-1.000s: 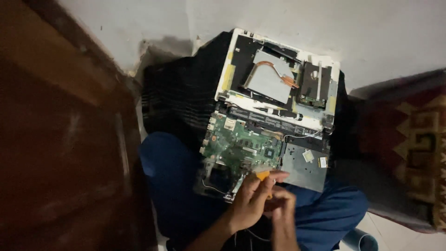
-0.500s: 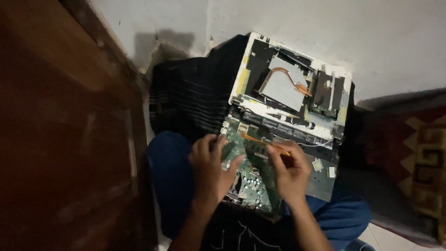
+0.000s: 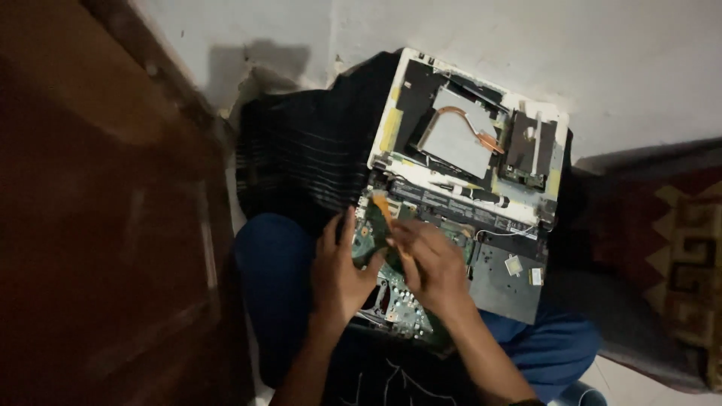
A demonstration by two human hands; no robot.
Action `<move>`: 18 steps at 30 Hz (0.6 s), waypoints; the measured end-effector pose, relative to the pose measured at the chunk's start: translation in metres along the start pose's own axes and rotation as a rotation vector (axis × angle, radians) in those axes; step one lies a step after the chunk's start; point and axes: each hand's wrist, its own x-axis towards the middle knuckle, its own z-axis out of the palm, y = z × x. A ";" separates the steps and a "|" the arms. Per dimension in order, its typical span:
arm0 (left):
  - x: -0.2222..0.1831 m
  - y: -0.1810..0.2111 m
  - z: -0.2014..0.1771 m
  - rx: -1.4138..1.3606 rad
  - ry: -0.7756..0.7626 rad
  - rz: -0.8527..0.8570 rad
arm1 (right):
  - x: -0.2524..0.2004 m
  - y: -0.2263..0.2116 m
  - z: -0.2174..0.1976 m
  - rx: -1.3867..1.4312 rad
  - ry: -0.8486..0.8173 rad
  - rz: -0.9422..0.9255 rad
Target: Disassembling a laptop by removing internal components like the heatsink and disconnecting ribbon cables using a prying tool and screwdriver.
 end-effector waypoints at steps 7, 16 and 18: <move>0.002 0.004 0.001 0.005 0.006 -0.023 | -0.012 0.005 -0.008 0.067 -0.010 0.001; 0.001 0.010 -0.003 0.006 -0.015 -0.046 | -0.036 0.027 -0.025 0.139 0.062 0.114; 0.003 0.013 -0.005 0.008 -0.058 -0.091 | -0.021 0.017 -0.031 0.103 0.098 0.064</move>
